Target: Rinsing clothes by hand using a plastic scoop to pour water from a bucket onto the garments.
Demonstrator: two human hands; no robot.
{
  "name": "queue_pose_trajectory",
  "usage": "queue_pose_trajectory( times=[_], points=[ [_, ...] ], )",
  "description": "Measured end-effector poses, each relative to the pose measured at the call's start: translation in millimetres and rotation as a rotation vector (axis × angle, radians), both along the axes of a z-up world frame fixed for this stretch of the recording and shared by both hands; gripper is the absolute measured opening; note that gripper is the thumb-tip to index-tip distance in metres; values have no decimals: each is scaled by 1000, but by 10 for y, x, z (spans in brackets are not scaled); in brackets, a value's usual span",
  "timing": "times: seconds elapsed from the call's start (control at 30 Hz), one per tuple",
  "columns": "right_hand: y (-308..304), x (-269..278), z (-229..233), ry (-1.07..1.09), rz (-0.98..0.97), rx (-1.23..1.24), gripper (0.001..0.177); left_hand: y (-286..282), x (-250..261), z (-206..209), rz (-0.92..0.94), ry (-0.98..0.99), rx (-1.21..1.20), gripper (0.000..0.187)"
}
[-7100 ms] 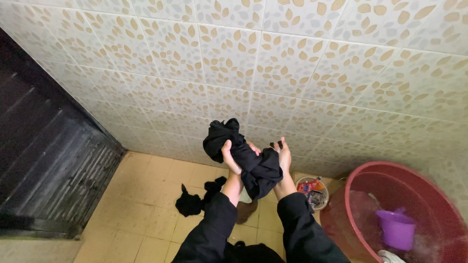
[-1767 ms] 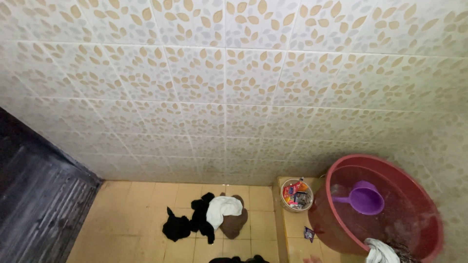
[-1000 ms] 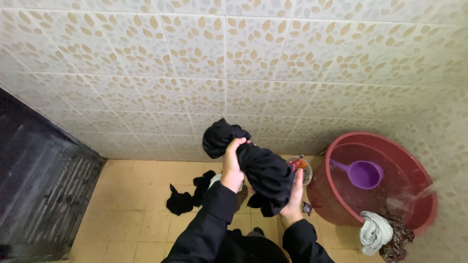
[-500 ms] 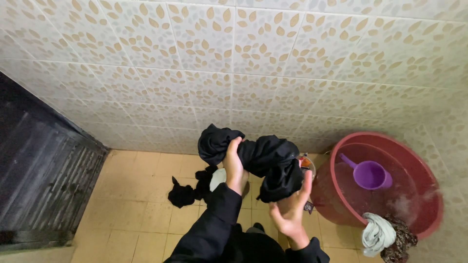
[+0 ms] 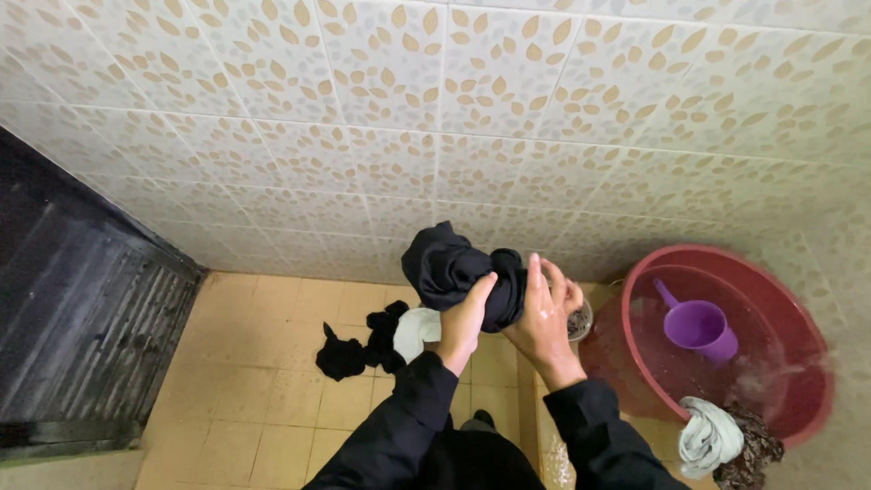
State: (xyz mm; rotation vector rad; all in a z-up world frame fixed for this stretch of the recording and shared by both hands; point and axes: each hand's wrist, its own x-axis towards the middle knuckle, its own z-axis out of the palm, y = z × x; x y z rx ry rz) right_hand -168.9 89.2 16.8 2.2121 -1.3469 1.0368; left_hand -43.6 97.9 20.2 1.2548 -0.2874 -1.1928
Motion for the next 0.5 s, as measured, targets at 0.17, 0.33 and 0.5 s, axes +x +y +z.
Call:
queue_pose_trajectory(
  times=[0.17, 0.33, 0.5],
  points=[
    [-174, 40, 385, -162, 502, 144, 94, 99, 209, 261, -176, -298, -158, 61],
    [-218, 132, 384, -542, 393, 763, 111, 47, 371, 422, -285, -490, -368, 41],
    [-468, 266, 141, -640, 454, 763, 119, -361, 529, 160, -391, -579, -381, 38]
  ],
)
